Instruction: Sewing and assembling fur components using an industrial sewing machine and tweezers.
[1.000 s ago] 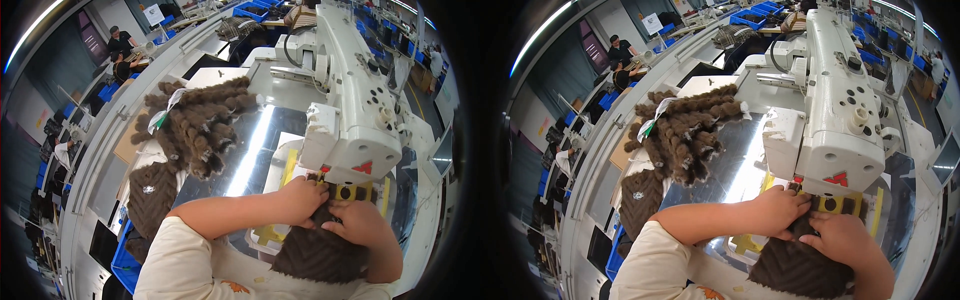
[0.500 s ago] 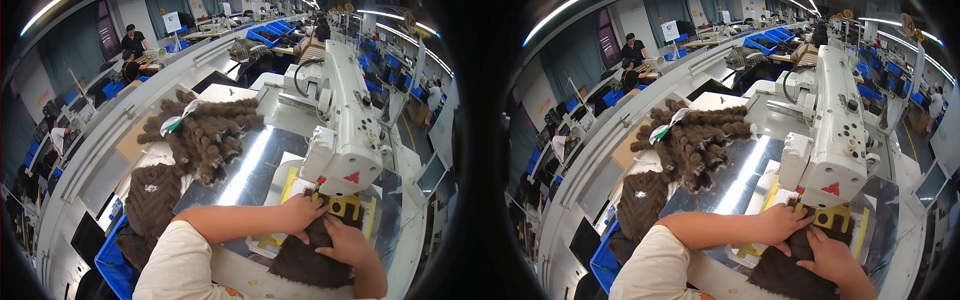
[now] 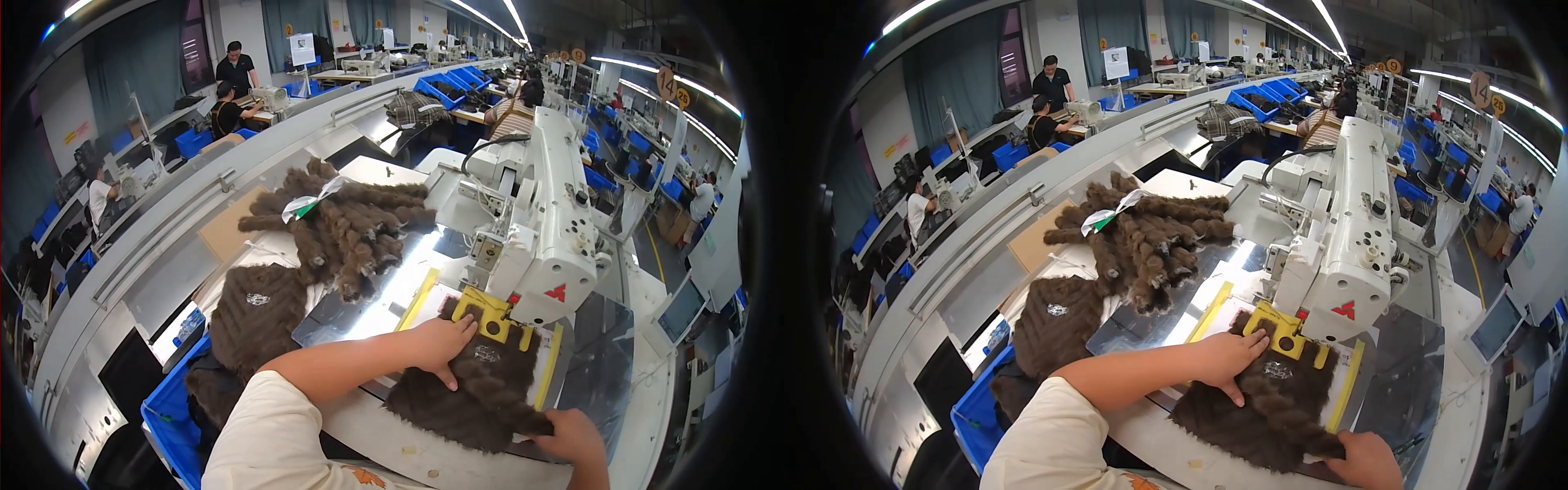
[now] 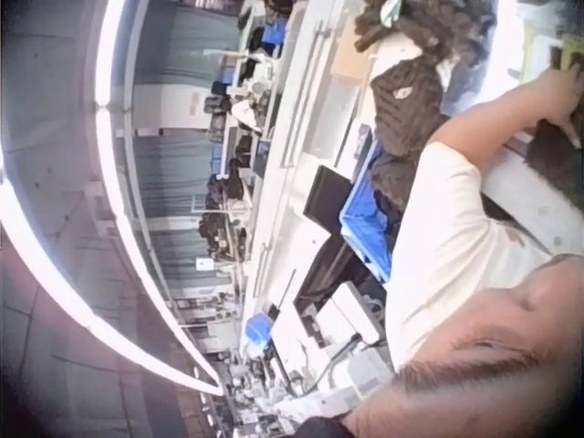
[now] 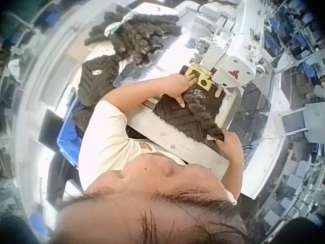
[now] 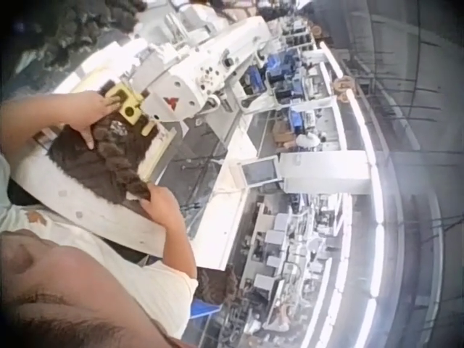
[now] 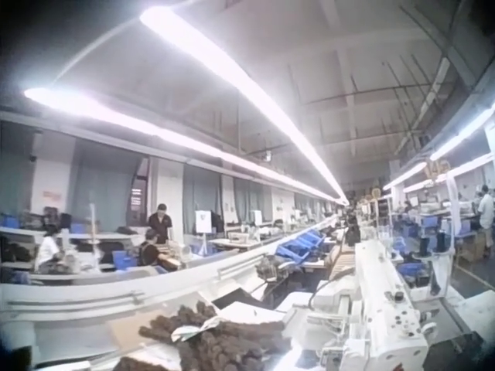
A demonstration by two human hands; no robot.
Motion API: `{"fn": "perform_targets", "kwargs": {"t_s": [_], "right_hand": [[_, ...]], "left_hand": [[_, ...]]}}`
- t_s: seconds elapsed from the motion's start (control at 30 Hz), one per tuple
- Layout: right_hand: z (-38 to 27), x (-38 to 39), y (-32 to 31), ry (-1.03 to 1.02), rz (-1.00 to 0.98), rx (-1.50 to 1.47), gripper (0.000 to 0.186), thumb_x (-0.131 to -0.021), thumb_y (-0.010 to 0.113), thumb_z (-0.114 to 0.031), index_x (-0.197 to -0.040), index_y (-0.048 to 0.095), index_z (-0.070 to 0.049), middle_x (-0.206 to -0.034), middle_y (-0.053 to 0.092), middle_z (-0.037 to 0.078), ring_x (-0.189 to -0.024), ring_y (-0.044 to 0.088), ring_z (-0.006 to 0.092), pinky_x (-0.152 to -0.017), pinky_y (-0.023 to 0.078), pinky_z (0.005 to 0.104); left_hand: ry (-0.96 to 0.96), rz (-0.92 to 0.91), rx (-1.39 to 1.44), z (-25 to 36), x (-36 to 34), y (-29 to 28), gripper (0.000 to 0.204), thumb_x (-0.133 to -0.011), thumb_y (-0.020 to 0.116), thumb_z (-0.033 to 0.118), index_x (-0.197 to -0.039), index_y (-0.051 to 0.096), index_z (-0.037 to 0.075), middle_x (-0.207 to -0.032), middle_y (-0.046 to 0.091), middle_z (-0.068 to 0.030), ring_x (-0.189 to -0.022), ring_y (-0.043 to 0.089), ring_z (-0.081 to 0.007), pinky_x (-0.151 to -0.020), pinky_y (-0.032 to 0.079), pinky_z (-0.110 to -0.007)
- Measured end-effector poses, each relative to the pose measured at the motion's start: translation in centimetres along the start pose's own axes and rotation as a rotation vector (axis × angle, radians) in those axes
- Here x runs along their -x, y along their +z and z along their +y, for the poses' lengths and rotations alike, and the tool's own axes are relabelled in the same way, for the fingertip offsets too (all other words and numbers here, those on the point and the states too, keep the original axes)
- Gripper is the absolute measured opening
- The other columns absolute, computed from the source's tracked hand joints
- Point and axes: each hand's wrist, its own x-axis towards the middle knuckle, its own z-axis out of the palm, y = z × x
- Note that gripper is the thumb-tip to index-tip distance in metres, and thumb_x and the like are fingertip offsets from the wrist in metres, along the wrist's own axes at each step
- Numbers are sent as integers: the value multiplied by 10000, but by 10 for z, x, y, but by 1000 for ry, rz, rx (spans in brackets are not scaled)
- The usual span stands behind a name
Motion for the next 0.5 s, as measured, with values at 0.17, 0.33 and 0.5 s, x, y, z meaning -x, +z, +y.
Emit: {"fn": "perform_targets", "kwargs": {"t_s": [0.17,0.33,0.5], "right_hand": [[-12,8,-17,-23,28,54,315,-745,793,-326,-926,747,-73,-817,714,192,-829,696,415,-736,557,482],[-47,-3,-36,-330,246,240,213,-683,788,-195,-762,633,-72,-713,639,134,-734,664,373,-647,510,480],[-58,-21,-45,-448,395,283,233,-665,796,-168,-773,618,-65,-729,626,113,-761,656,366,-650,499,474]], "left_hand": [[81,147,0,16,13,-12,1192,-652,831,715,-1461,478,-87,-1484,523,-252,-1223,590,-390,-1011,478,-456],[429,-128,342,71,-12,-46,713,-777,805,642,-1047,695,-9,-990,718,-158,-1035,636,-343,-844,484,-450],[459,-471,1045,85,-50,-16,512,-875,797,476,-991,720,-16,-830,721,-190,-770,686,-377,-702,522,-443]]}}
